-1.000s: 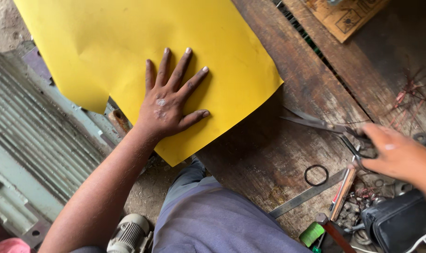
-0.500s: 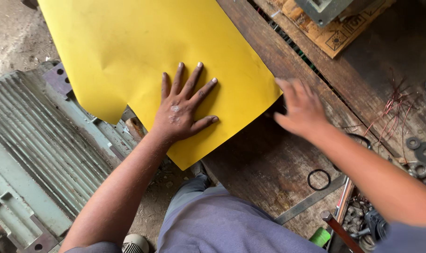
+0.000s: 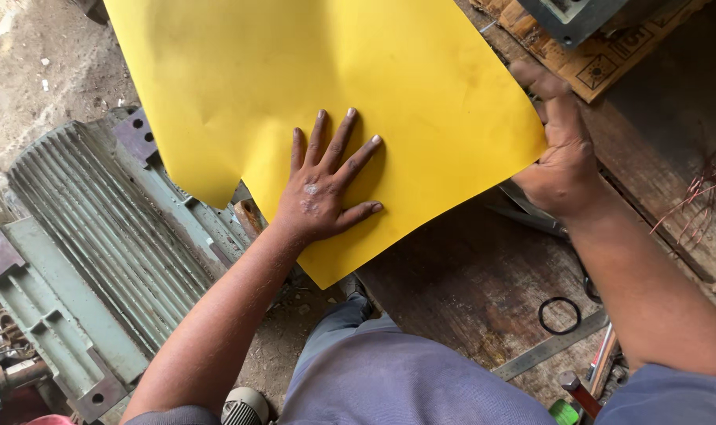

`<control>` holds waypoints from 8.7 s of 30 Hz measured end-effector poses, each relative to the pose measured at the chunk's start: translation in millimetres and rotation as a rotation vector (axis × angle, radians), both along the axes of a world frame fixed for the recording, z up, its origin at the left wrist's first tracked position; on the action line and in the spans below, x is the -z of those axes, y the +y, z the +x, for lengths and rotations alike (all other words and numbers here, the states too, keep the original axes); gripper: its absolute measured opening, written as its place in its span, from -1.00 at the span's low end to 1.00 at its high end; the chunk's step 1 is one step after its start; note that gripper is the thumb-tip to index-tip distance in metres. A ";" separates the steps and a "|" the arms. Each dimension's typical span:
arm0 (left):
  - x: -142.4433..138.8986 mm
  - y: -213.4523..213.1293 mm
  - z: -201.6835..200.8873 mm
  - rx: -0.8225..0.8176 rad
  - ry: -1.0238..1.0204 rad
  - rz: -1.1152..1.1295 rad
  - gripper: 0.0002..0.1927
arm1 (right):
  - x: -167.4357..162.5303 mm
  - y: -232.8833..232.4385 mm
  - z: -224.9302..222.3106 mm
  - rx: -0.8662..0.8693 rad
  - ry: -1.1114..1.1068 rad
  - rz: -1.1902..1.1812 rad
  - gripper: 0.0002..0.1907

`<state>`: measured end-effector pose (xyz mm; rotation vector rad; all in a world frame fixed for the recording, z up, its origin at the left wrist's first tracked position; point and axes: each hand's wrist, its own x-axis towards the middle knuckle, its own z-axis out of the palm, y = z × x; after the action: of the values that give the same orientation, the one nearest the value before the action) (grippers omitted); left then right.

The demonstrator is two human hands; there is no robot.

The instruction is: The person cuts a rectangular piece from a large yellow sheet using shears, then uses a hammer to flatten the cut piece on a wooden workbench. The person also briefly moves the remaining sheet aside.

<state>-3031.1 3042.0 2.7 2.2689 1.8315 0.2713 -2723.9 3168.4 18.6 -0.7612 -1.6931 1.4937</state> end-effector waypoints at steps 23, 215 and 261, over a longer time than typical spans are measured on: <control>0.5 -1.1 -4.8 -0.001 -0.029 0.012 -0.07 | 58.4 -38.7 -76.6 -0.344 -0.387 0.156 0.01; 10.3 8.5 -0.5 -0.001 -0.007 -0.064 -0.09 | 74.8 -117.6 92.2 -0.183 -0.432 -0.650 -0.29; 20.3 7.3 -7.9 -0.007 -0.016 -0.009 0.12 | 74.5 -99.4 64.1 -0.078 -0.509 -0.654 -0.69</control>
<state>-3039.0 3049.4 -17.6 2.2484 1.8296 0.2807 -2659.8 3069.0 -55.9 -1.5384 -1.5792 2.0680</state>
